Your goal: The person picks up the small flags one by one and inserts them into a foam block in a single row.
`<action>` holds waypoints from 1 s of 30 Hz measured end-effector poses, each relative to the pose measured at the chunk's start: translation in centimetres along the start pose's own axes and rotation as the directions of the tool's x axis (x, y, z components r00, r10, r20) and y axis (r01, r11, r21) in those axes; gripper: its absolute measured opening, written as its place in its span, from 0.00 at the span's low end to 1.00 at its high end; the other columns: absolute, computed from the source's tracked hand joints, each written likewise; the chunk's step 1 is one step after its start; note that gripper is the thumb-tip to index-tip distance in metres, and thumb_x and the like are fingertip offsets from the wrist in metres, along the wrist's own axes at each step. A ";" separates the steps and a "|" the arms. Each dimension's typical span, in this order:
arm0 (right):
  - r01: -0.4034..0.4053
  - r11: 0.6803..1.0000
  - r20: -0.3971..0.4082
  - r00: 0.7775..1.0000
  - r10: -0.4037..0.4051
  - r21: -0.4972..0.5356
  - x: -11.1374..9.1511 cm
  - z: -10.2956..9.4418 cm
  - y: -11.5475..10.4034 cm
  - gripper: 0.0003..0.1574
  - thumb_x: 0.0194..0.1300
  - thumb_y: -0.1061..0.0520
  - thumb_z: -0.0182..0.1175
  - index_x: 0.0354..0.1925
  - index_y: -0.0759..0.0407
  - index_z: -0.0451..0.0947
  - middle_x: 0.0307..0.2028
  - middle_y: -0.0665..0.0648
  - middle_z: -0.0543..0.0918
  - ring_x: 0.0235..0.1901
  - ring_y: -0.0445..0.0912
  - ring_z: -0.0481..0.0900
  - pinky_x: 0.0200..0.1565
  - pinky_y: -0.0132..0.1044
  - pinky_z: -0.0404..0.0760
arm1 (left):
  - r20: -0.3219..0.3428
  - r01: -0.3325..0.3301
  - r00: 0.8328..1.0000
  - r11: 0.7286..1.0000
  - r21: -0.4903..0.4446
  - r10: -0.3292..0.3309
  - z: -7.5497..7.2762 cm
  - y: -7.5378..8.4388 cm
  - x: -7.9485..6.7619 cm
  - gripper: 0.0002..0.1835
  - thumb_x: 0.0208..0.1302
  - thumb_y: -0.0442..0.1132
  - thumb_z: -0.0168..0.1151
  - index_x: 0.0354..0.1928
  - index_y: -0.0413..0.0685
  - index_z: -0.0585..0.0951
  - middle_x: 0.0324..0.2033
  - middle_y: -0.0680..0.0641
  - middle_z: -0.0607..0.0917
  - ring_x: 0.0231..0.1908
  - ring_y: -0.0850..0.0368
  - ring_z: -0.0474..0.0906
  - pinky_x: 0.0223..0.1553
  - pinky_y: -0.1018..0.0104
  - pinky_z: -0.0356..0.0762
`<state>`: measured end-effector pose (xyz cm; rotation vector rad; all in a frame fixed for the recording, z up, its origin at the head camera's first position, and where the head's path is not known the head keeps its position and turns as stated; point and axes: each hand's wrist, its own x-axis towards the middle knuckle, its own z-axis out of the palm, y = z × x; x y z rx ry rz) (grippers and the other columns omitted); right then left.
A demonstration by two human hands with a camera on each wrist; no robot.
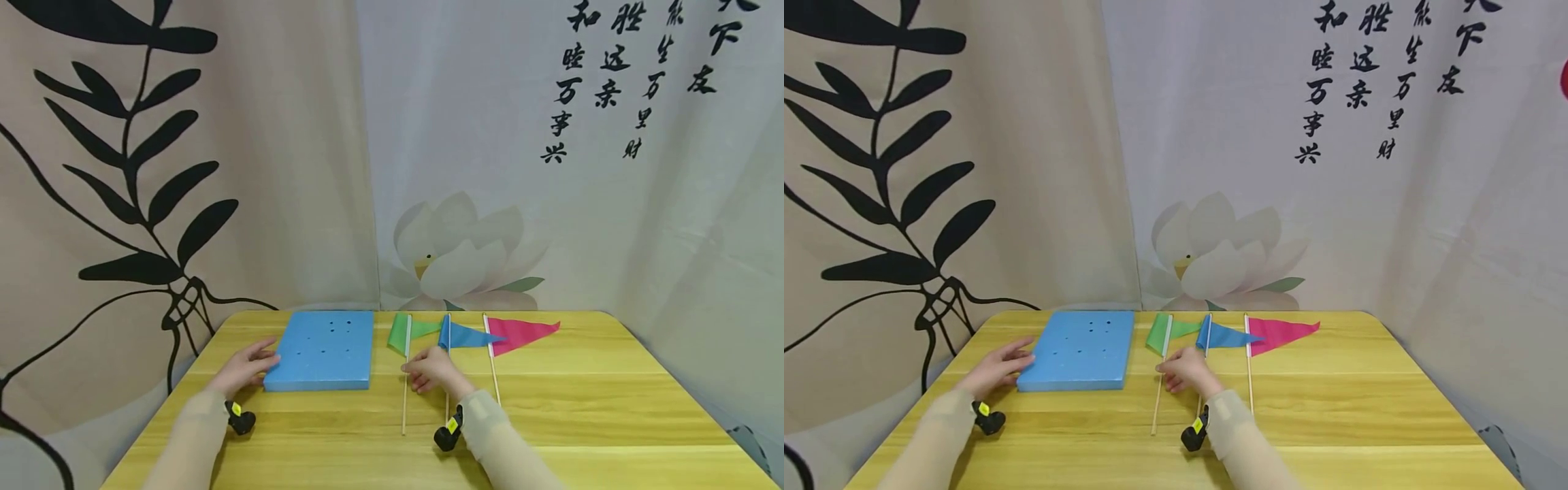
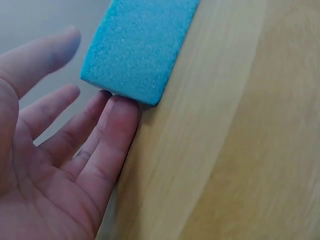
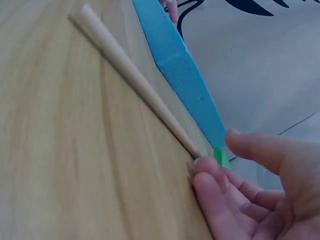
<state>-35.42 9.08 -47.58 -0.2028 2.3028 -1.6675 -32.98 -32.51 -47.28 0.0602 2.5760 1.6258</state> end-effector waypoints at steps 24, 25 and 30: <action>0.047 0.986 -0.152 0.986 -0.072 -0.163 0.5 1.3 0.8 0.21 0.53 0.55 0.74 0.15 0.65 0.77 0.11 0.56 0.77 0.09 0.46 0.76 0.15 0.41 0.79 | -0.045 -0.063 0.997 0.998 -0.013 0.063 0.8 -1.1 -0.9 0.33 0.69 0.46 0.60 0.71 0.39 0.65 0.65 0.31 0.67 0.56 0.40 0.71 0.43 0.63 0.77; 0.052 0.985 -0.156 0.985 -0.078 -0.163 0.5 1.3 0.8 0.20 0.52 0.56 0.74 0.15 0.65 0.77 0.11 0.56 0.77 0.08 0.46 0.76 0.15 0.41 0.79 | -0.045 -0.064 0.997 0.998 -0.010 0.063 0.8 -1.1 -0.9 0.33 0.69 0.46 0.60 0.71 0.39 0.65 0.65 0.31 0.67 0.57 0.40 0.71 0.43 0.63 0.77; 0.070 0.981 -0.183 0.978 -0.104 -0.182 0.5 1.5 0.9 0.19 0.52 0.57 0.74 0.14 0.63 0.77 0.10 0.55 0.77 0.08 0.45 0.75 0.14 0.41 0.78 | -0.053 -0.061 0.997 0.998 -0.006 0.061 0.9 -1.2 -0.8 0.33 0.69 0.47 0.60 0.71 0.39 0.65 0.65 0.32 0.67 0.57 0.39 0.71 0.44 0.63 0.76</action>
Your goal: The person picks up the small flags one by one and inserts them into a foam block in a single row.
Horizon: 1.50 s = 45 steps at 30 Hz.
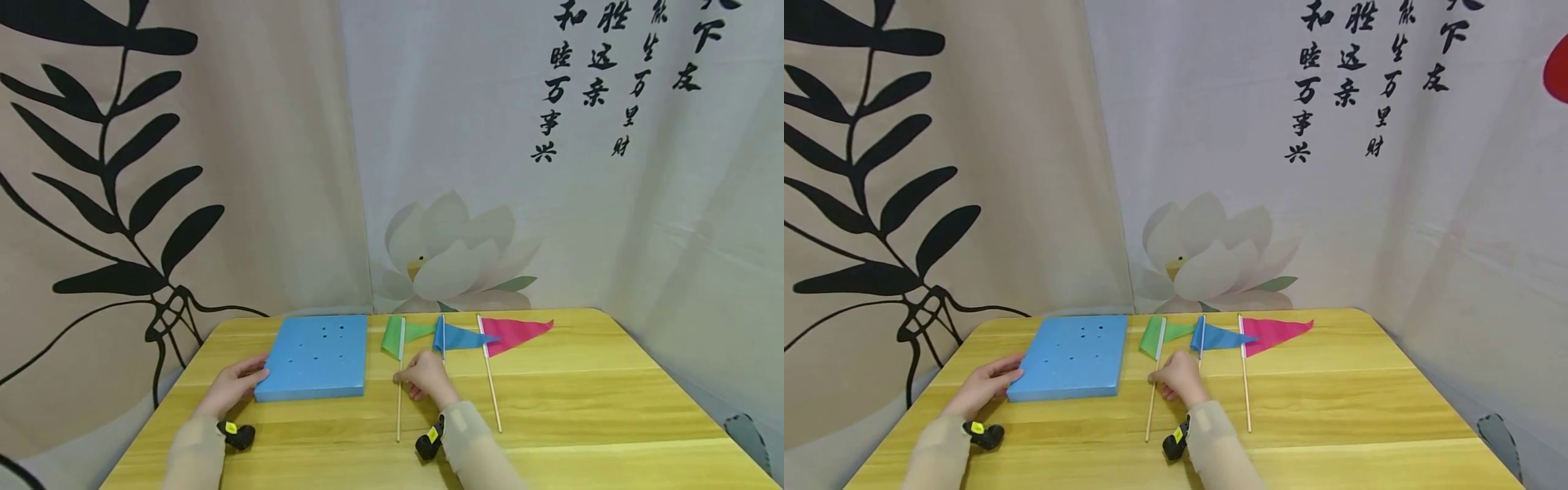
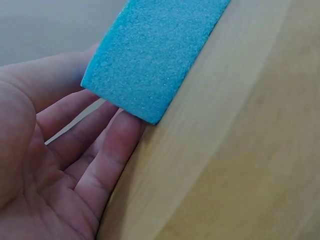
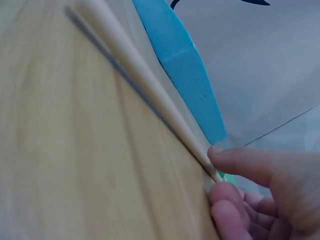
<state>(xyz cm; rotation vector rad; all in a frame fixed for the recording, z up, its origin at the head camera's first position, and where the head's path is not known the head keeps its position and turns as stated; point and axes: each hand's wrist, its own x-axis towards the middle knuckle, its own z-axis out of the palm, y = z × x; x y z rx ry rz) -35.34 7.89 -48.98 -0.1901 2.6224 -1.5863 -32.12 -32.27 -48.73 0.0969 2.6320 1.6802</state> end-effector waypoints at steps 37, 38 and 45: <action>-0.022 1.000 0.035 0.999 0.022 -0.008 -0.2 -0.9 -0.5 0.16 0.53 0.60 0.66 0.13 0.64 0.77 0.11 0.56 0.77 0.09 0.46 0.76 0.15 0.42 0.79 | -0.050 0.045 0.998 0.999 0.005 -0.045 0.5 0.3 0.0 0.34 0.68 0.50 0.61 0.70 0.39 0.67 0.64 0.34 0.70 0.54 0.48 0.74 0.43 0.66 0.76; -0.031 0.999 0.048 0.998 0.030 0.012 -0.2 -1.0 -0.5 0.16 0.53 0.60 0.66 0.14 0.65 0.77 0.12 0.56 0.78 0.09 0.46 0.76 0.16 0.42 0.80 | -0.049 0.044 0.998 0.999 0.003 -0.044 0.5 0.2 0.0 0.34 0.68 0.50 0.61 0.70 0.39 0.67 0.64 0.34 0.70 0.54 0.48 0.74 0.43 0.66 0.77; -0.085 0.989 0.093 0.993 0.073 0.121 -0.5 -1.8 -0.4 0.09 0.54 0.62 0.63 0.24 0.69 0.81 0.17 0.58 0.80 0.14 0.46 0.79 0.21 0.42 0.82 | -0.037 0.024 0.999 1.000 -0.006 -0.024 0.2 -0.2 0.0 0.34 0.68 0.51 0.60 0.70 0.40 0.67 0.64 0.34 0.70 0.55 0.46 0.73 0.44 0.66 0.77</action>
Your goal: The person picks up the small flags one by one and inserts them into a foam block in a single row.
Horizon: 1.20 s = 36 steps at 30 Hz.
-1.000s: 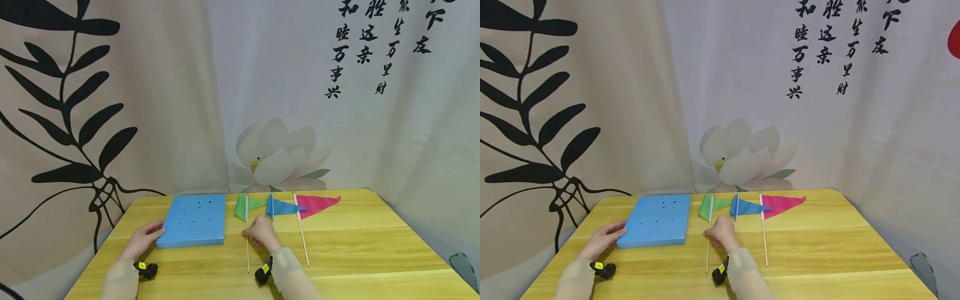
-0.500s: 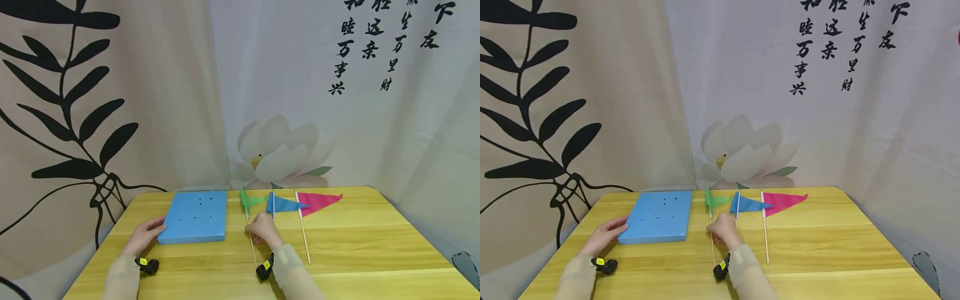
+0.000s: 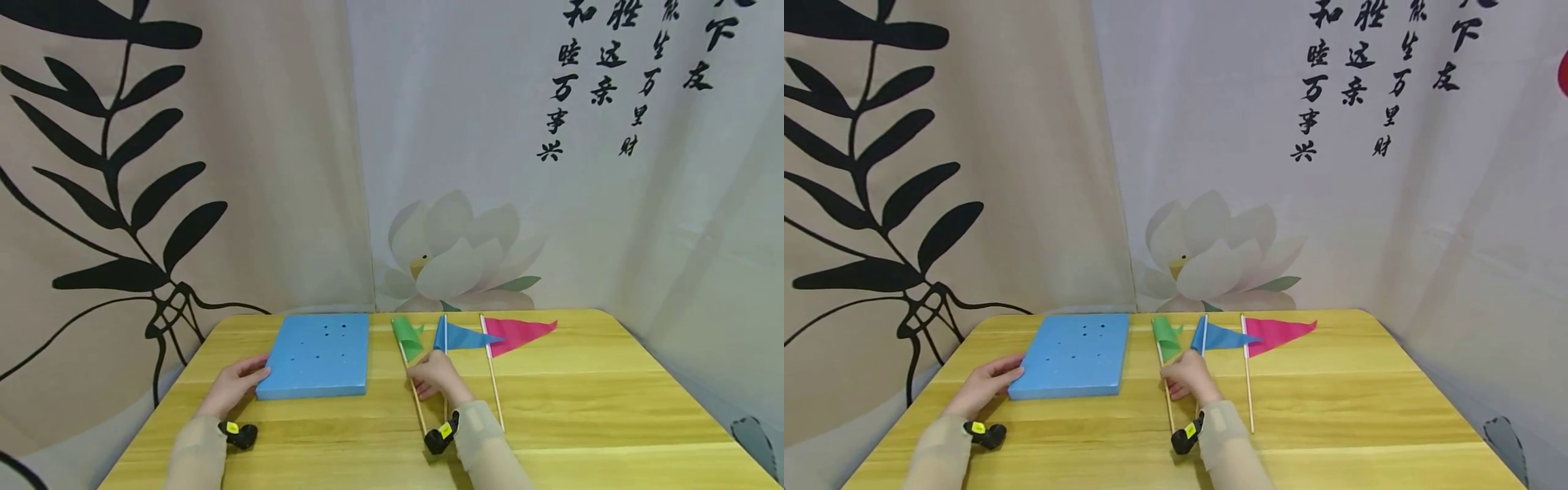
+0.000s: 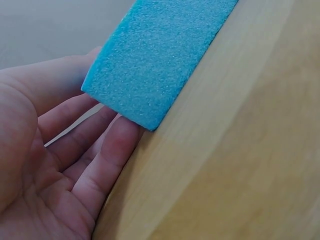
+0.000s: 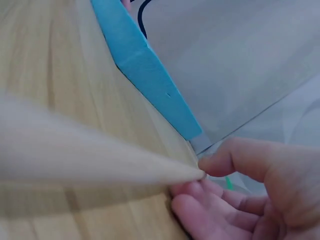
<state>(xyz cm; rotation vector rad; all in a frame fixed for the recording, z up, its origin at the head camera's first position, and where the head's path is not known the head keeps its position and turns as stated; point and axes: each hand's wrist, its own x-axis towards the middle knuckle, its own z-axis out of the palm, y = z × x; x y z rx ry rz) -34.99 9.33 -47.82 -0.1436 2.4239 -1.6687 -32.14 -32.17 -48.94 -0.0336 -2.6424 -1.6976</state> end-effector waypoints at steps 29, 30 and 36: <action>0.077 0.931 -0.084 0.995 -0.050 0.358 0.6 -0.8 -2.0 0.20 0.69 0.62 0.57 0.55 0.74 0.72 0.34 0.63 0.82 0.25 0.48 0.83 0.30 0.44 0.84 | -0.010 0.047 0.999 0.998 -0.035 -0.048 0.2 0.1 0.2 0.34 0.68 0.50 0.62 0.69 0.39 0.67 0.63 0.34 0.71 0.44 0.61 0.76 0.40 0.63 0.78; 0.097 0.926 -0.091 0.993 -0.068 0.365 0.5 -0.8 -2.3 0.20 0.68 0.62 0.58 0.54 0.74 0.72 0.35 0.64 0.82 0.26 0.49 0.83 0.30 0.44 0.84 | -0.011 0.048 0.999 0.998 -0.034 -0.048 0.2 0.2 0.1 0.34 0.68 0.50 0.61 0.69 0.39 0.67 0.64 0.34 0.70 0.44 0.62 0.76 0.40 0.63 0.78; 0.175 0.900 -0.133 0.982 -0.132 0.400 0.4 -0.9 -4.0 0.19 0.68 0.61 0.60 0.53 0.72 0.74 0.36 0.66 0.83 0.28 0.50 0.84 0.30 0.44 0.84 | -0.012 0.037 0.999 0.999 -0.024 -0.038 0.3 0.1 0.0 0.35 0.67 0.50 0.61 0.69 0.38 0.67 0.64 0.33 0.70 0.45 0.61 0.75 0.40 0.65 0.77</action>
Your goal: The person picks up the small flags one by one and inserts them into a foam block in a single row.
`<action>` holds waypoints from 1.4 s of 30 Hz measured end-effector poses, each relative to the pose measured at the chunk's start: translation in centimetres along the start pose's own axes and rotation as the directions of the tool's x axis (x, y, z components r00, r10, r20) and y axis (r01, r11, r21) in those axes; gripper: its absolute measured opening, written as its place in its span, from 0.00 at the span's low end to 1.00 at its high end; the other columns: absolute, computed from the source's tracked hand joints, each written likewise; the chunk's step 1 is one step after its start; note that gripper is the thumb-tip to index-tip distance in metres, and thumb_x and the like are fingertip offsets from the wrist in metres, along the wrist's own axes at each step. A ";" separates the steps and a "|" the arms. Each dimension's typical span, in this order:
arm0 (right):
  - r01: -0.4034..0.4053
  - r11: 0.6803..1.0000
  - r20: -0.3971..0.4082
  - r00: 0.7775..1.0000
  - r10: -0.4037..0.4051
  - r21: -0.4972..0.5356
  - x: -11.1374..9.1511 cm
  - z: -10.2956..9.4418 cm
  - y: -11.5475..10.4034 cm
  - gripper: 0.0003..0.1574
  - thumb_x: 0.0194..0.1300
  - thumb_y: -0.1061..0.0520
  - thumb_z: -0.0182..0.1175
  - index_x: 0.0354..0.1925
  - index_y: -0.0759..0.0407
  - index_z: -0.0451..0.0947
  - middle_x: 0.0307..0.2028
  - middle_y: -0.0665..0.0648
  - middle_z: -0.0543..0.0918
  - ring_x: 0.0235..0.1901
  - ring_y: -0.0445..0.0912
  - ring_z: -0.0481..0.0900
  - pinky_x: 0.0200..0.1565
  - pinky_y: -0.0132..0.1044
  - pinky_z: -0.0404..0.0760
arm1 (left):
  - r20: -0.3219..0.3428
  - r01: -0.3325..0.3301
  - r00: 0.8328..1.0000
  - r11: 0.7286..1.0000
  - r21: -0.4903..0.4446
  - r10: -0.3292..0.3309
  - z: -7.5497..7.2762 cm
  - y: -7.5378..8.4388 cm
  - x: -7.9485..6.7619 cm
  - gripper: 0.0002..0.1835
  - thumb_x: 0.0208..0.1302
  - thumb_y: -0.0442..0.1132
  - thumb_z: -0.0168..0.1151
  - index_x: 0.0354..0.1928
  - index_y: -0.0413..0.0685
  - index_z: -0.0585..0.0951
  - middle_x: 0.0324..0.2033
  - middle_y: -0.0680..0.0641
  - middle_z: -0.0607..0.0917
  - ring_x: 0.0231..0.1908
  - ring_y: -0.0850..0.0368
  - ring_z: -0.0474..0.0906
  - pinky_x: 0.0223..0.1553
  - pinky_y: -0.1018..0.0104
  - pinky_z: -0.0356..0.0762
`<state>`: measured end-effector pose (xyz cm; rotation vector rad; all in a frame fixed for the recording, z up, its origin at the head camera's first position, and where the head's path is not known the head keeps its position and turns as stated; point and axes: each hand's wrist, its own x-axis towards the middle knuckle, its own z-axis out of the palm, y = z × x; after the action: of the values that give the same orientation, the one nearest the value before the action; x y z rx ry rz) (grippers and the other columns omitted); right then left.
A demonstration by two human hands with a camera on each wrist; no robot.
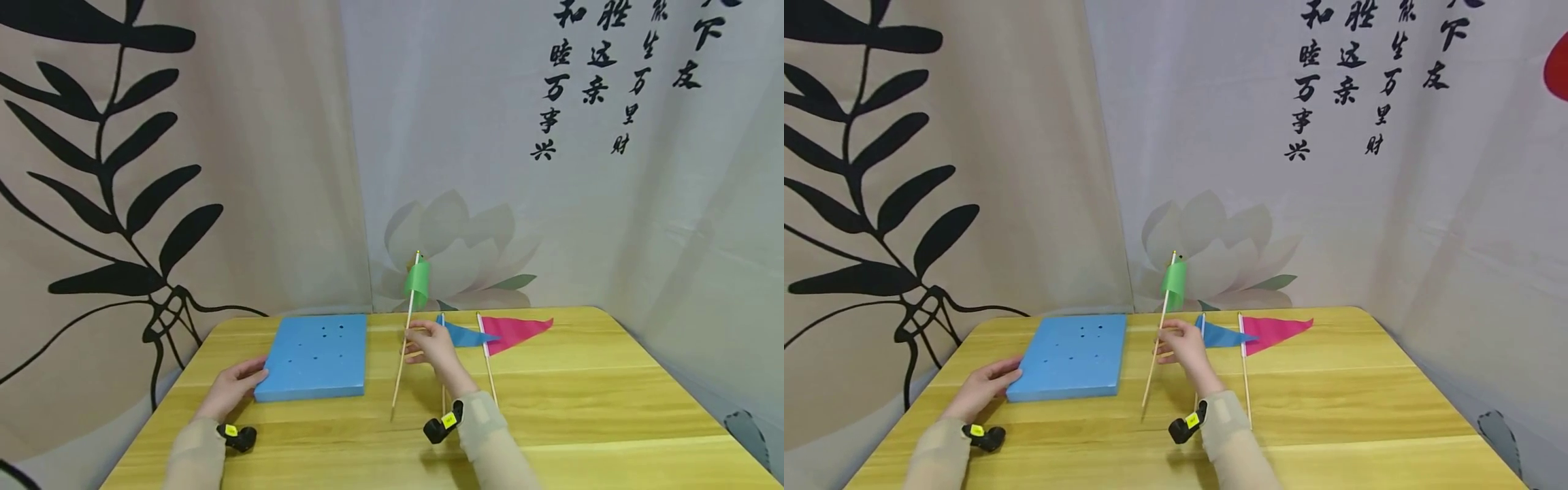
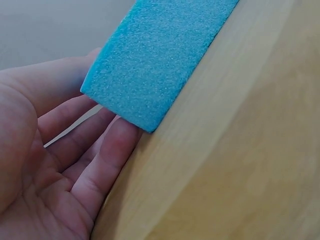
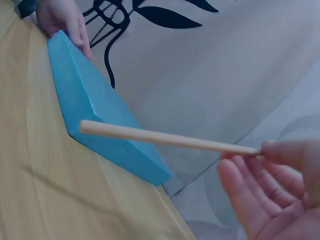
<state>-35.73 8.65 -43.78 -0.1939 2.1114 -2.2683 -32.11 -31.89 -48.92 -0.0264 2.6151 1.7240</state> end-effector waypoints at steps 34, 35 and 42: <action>0.267 0.959 0.073 0.959 -0.275 0.098 1.8 1.6 -5.0 0.11 0.68 0.60 0.61 0.48 0.62 0.77 0.39 0.66 0.83 0.35 0.56 0.83 0.32 0.47 0.84 | -0.003 -0.052 0.999 0.998 0.030 0.052 0.0 0.2 -0.6 0.32 0.69 0.48 0.60 0.69 0.39 0.68 0.64 0.35 0.70 0.57 0.42 0.72 0.45 0.66 0.76; 0.273 0.957 0.068 0.958 -0.280 0.096 1.9 1.8 -5.1 0.11 0.68 0.61 0.61 0.48 0.61 0.77 0.39 0.66 0.83 0.35 0.55 0.83 0.32 0.47 0.84 | -0.004 -0.053 0.999 0.998 0.031 0.053 0.0 0.2 -0.6 0.32 0.69 0.48 0.60 0.69 0.39 0.68 0.64 0.35 0.70 0.57 0.42 0.72 0.45 0.67 0.76; 0.285 0.952 0.020 0.957 -0.289 0.112 2.9 3.2 -5.2 0.16 0.67 0.60 0.62 0.50 0.66 0.75 0.40 0.66 0.83 0.32 0.51 0.85 0.32 0.47 0.84 | -0.014 -0.051 0.999 0.998 0.026 0.051 0.1 0.0 -0.6 0.32 0.69 0.48 0.60 0.69 0.40 0.68 0.64 0.35 0.71 0.58 0.42 0.72 0.48 0.62 0.76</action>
<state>-37.92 5.52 -38.16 -0.5695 2.0514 -2.5039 -31.55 -31.83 -48.97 0.0286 2.6711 1.7116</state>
